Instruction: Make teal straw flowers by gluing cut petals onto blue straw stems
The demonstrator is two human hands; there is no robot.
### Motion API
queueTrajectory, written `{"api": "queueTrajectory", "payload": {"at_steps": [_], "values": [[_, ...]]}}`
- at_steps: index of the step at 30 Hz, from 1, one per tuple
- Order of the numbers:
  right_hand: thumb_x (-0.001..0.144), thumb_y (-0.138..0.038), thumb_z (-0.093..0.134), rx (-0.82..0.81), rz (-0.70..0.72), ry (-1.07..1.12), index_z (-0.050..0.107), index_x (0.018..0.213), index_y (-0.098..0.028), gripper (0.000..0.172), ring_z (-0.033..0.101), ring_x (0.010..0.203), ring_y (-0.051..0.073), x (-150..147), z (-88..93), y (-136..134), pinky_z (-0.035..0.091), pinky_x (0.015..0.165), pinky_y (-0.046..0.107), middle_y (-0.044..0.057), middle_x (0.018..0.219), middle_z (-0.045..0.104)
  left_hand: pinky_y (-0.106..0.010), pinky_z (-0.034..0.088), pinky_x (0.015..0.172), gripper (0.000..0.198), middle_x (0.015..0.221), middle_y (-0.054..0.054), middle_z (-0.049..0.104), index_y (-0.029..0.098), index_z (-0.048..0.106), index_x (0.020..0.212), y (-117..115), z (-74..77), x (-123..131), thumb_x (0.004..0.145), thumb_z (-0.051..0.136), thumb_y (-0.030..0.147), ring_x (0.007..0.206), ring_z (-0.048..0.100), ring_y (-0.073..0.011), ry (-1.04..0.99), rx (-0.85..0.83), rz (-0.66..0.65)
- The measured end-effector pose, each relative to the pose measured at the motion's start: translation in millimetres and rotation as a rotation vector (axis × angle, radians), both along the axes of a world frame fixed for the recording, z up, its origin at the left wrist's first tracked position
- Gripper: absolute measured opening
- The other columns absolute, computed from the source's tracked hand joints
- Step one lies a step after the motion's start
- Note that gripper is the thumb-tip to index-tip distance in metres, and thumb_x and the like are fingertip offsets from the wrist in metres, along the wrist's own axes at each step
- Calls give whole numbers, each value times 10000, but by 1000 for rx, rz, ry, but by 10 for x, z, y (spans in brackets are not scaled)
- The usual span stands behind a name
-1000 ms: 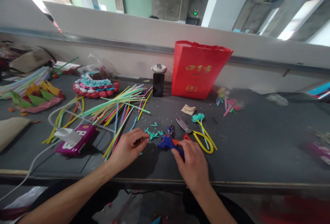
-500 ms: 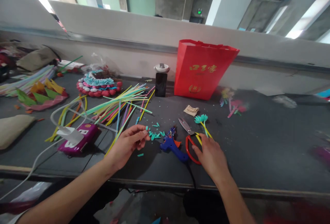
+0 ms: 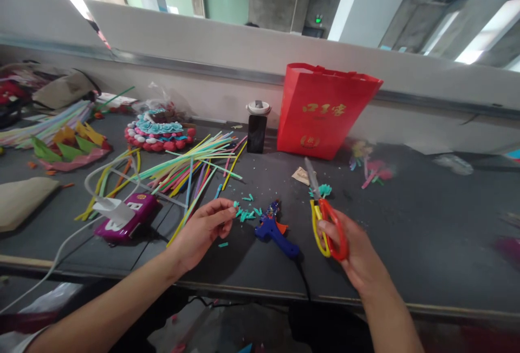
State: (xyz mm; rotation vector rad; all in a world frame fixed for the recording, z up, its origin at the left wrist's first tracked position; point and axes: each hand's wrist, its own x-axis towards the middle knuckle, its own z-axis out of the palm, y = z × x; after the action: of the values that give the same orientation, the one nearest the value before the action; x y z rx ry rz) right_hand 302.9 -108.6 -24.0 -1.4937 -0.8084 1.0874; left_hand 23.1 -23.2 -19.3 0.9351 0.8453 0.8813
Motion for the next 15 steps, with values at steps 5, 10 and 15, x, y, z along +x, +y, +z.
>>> {"api": "queueTrajectory", "payload": {"at_steps": [5, 10, 15], "values": [[763, -319, 708, 292, 32, 116, 513, 1252, -232, 533, 556, 575, 137, -375, 99, 29, 485, 508, 275, -38, 704, 545, -194, 339, 492, 232, 656, 34, 575, 160, 633, 822, -8, 6, 14, 693, 785, 279, 513, 466, -53, -100, -51, 34], [857, -355, 595, 422, 92, -204, 344, 1422, -226, 632, 667, 847, 223, -704, 94, 51, 576, 761, 402, 51, 934, 636, -192, 375, 506, 236, 727, 8, 658, 164, 634, 829, -6, 37, 7, 701, 797, 278, 541, 536, -65, -156, -83, 26], [864, -381, 596, 347, 118, -682, 444, 1333, -241, 512, 643, 899, 197, -1030, 68, 19, 550, 830, 353, 64, 1053, 625, -179, 387, 504, 233, 767, -15, 699, 165, 630, 834, -31, 107, -13, 712, 796, 273, 559, 565, -71, -182, -89, 49]]}}
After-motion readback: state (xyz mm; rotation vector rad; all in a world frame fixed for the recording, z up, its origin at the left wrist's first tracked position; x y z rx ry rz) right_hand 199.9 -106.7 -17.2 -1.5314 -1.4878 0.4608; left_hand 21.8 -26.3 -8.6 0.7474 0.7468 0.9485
